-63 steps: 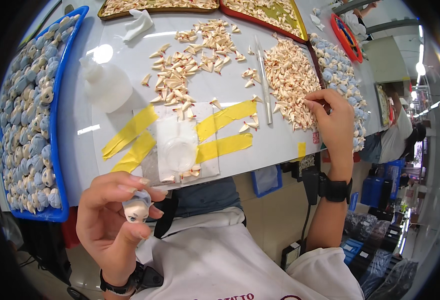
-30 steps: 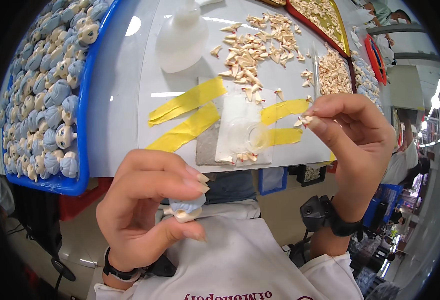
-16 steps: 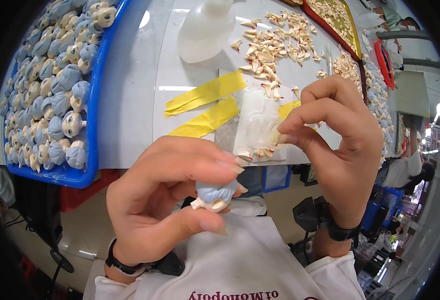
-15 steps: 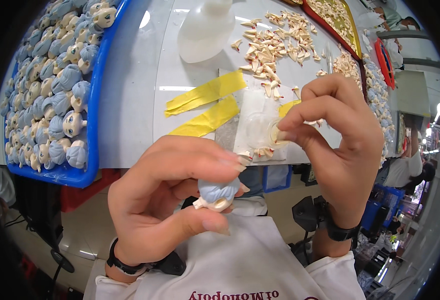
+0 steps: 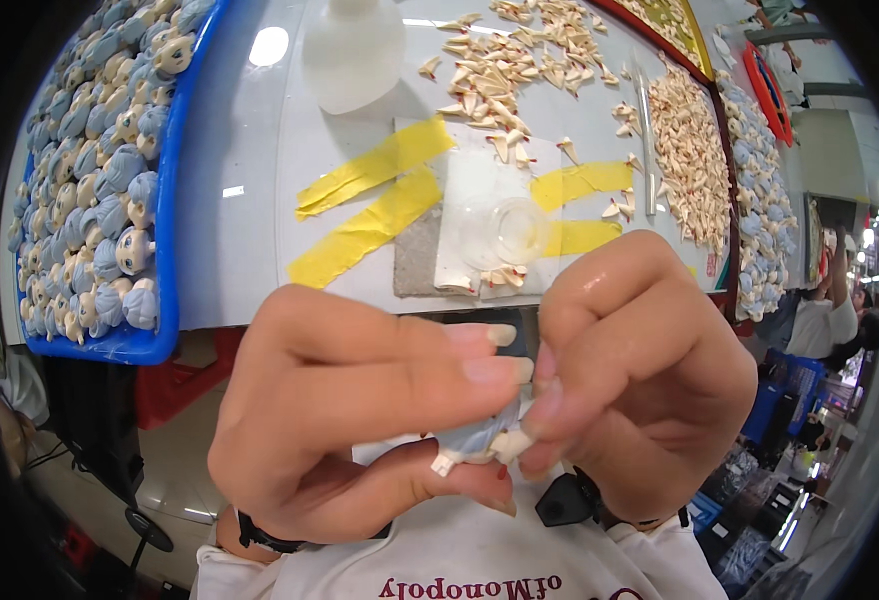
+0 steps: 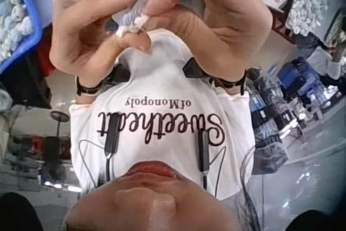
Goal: The person assembles small doll heads by attaching tiny beige plastic pieces to the faces of blue and white figurines. They pick up a head from a blue tray, apply a small part to the face, and place the finished unit into a red tray. The process is repeated continuously throughout the clip.
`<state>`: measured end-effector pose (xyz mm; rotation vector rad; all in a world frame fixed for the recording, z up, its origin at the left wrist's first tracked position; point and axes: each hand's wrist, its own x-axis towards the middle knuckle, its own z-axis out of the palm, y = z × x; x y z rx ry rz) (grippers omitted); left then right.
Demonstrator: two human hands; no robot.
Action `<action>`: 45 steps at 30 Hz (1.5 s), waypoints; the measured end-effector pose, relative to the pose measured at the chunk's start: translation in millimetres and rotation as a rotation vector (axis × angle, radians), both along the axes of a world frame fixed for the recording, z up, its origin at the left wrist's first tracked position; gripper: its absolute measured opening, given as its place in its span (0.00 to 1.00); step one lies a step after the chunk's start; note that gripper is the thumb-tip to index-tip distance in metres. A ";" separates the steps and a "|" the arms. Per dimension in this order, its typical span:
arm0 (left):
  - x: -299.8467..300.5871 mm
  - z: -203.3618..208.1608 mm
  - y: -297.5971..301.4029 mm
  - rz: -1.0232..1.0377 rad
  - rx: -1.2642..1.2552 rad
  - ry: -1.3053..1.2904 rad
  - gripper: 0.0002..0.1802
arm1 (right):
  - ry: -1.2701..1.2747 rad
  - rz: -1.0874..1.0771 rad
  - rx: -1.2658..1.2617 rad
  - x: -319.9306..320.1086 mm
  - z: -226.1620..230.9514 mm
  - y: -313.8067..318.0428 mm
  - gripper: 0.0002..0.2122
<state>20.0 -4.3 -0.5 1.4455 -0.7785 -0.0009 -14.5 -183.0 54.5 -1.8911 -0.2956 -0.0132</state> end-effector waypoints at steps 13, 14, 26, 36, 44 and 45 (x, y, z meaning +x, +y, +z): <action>-12.5 18.5 -15.7 0.141 0.212 -0.156 0.25 | -0.191 0.005 -0.052 -2.1 -9.4 -14.2 0.13; -10.2 18.2 -14.2 0.115 0.209 -0.155 0.25 | -0.143 0.000 -0.005 -3.1 -9.8 -15.4 0.13; 4.1 24.4 6.5 0.290 0.645 -0.468 0.38 | 0.075 -0.560 -0.061 -15.1 10.3 -81.2 0.10; 95.3 6.3 172.9 0.854 0.979 -0.186 0.29 | -0.103 -1.172 -0.481 -48.2 5.8 -213.9 0.14; 123.0 -2.7 159.7 0.730 1.185 -0.281 0.29 | -0.108 -0.724 -0.677 -2.7 -15.4 -182.4 0.14; 122.0 -3.6 151.8 0.712 1.114 -0.224 0.28 | -0.171 -0.703 -0.742 3.3 -20.3 -183.9 0.12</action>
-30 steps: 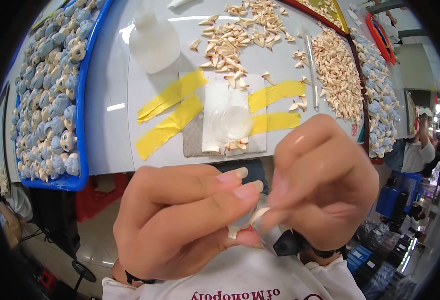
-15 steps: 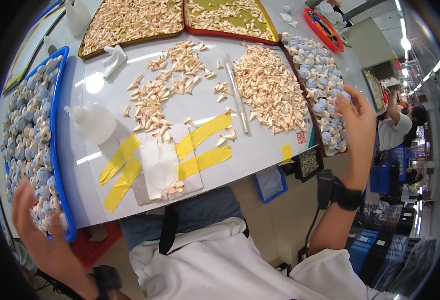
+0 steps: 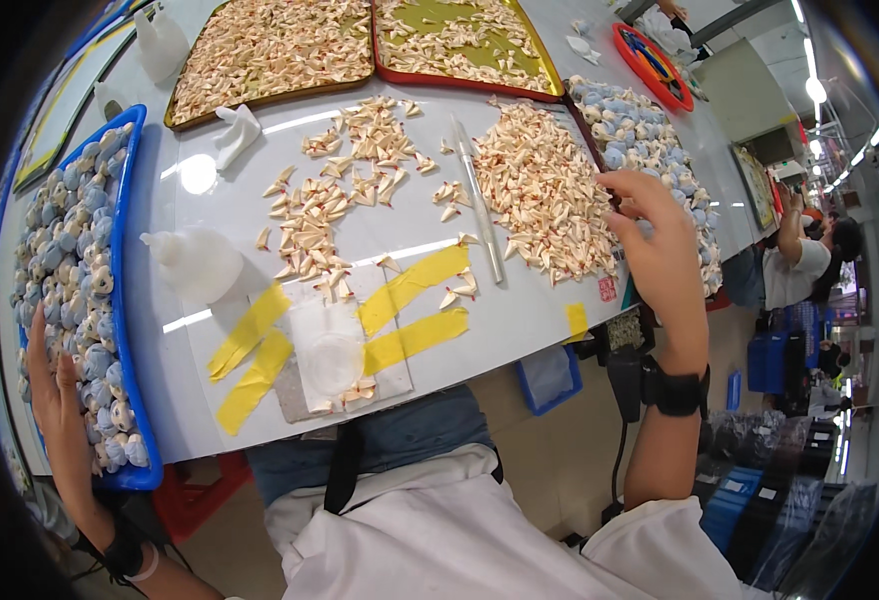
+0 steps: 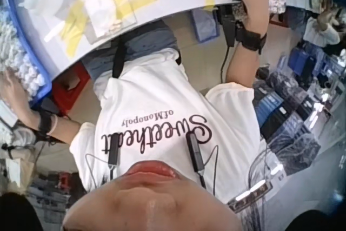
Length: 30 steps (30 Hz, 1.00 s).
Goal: The person assembles small doll heads by attaching tiny beige plastic pieces to the faces of blue and white figurines. They pick up a head from a blue tray, apply a small part to the face, and place the finished unit into a red tray. The process is repeated continuously throughout the clip.
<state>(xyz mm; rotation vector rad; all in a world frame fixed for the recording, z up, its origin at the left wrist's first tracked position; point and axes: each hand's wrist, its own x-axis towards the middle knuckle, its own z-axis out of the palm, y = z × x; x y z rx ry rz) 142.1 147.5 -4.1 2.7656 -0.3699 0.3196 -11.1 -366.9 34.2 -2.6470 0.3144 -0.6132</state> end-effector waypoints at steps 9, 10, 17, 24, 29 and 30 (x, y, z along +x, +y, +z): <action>-32.7 13.9 -16.6 0.023 0.103 -0.095 0.17 | 0.144 -0.098 0.021 20.2 -8.4 -4.4 0.05; -35.1 11.8 -10.1 0.018 0.053 -0.084 0.16 | 0.135 -0.099 0.055 20.3 -9.3 -4.4 0.05; -24.2 15.1 -5.4 0.057 -0.137 -0.036 0.13 | 0.077 -0.138 0.014 19.7 -2.7 -2.6 0.04; -37.3 13.0 2.9 -0.083 -0.501 -0.071 0.11 | 0.013 -0.119 0.154 21.9 -4.1 4.2 0.05; -81.8 36.7 -64.6 -0.141 -0.728 0.020 0.12 | 0.034 -0.082 0.157 12.3 -3.6 -0.9 0.04; -88.5 38.7 -73.2 -0.156 -0.857 0.024 0.11 | 0.023 -0.076 0.177 15.1 -2.3 0.2 0.04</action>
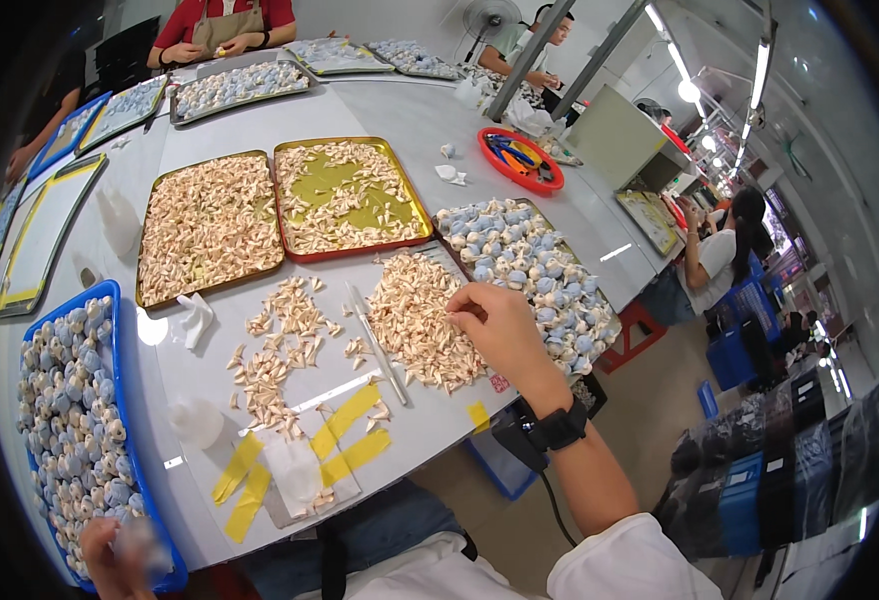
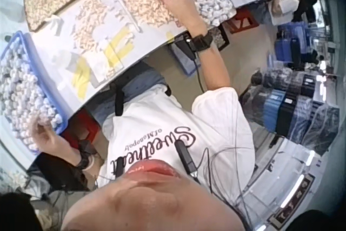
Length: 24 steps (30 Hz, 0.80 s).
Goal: The person assembles small doll heads by attaching tiny beige plastic pieces to the faces of blue and white figurines. They pick up a head from a blue tray, apply a small part to the face, and place the finished unit into a red tray. The process is repeated continuously throughout the clip.
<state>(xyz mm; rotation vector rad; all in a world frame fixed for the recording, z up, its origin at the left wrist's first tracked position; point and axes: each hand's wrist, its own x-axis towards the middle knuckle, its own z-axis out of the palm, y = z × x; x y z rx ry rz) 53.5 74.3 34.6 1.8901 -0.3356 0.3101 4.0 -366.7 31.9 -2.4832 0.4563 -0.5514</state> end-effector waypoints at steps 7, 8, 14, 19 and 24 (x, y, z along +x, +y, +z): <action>-21.1 -19.6 -23.1 -0.240 -0.291 0.257 0.18 | -0.174 -0.022 -0.077 5.9 11.8 17.2 0.03; -24.6 -24.8 -39.6 -0.140 -0.336 0.245 0.20 | -0.216 -0.012 -0.070 1.3 13.9 18.9 0.03; -29.8 -29.7 -56.7 -0.248 -0.499 0.446 0.21 | -0.178 0.045 0.351 -17.1 31.2 87.8 0.03; -33.9 -39.7 -48.3 -0.353 -0.619 0.496 0.20 | -0.076 0.299 0.442 -3.7 29.2 142.4 0.04; -35.1 -50.5 -56.5 -0.451 -0.750 0.483 0.19 | 0.045 0.549 0.198 16.2 14.9 160.2 0.08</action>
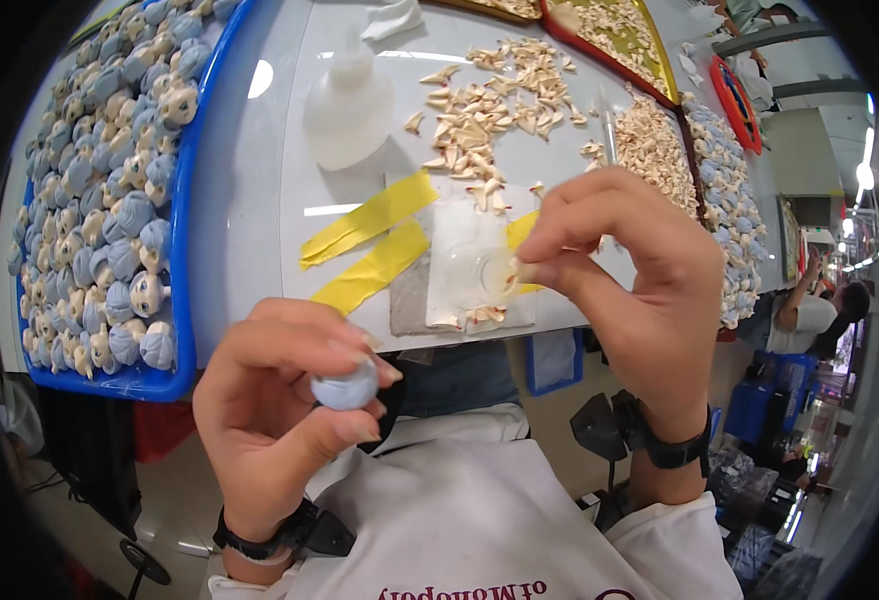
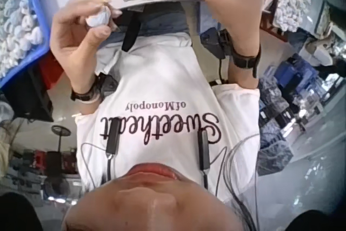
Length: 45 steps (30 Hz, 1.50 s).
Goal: The person assembles small doll heads by attaching tiny beige plastic pieces to the faces of blue and white figurines. They pick up a head from a blue tray, apply a small part to the face, and place the finished unit into a red tray. The process is repeated continuously throughout the clip.
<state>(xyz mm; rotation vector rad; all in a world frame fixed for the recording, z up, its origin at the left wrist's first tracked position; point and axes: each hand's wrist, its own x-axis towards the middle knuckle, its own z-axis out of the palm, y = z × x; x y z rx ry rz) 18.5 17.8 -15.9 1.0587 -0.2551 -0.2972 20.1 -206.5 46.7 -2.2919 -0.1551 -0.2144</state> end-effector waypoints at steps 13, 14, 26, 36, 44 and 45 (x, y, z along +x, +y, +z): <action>1.6 21.4 -19.9 -0.044 -0.007 0.192 0.24 | -0.117 0.043 -0.334 10.0 5.6 11.1 0.10; 0.8 13.5 -14.5 -0.077 -0.016 0.114 0.23 | -0.108 0.037 -0.297 5.9 7.5 12.9 0.10; 1.1 10.7 -20.5 -0.064 0.215 -0.264 0.23 | 0.026 0.189 0.322 -34.2 11.0 21.6 0.10; -2.0 22.7 -16.2 -0.013 0.470 -0.587 0.22 | -0.213 0.164 0.089 -35.9 -1.1 35.2 0.14; 3.6 19.4 -10.9 0.020 0.523 -0.627 0.24 | -0.267 0.174 0.154 -26.3 -13.7 34.5 0.15; 4.9 12.4 -9.3 0.029 0.508 -0.632 0.24 | -0.237 0.140 0.186 -23.7 -14.5 27.6 0.13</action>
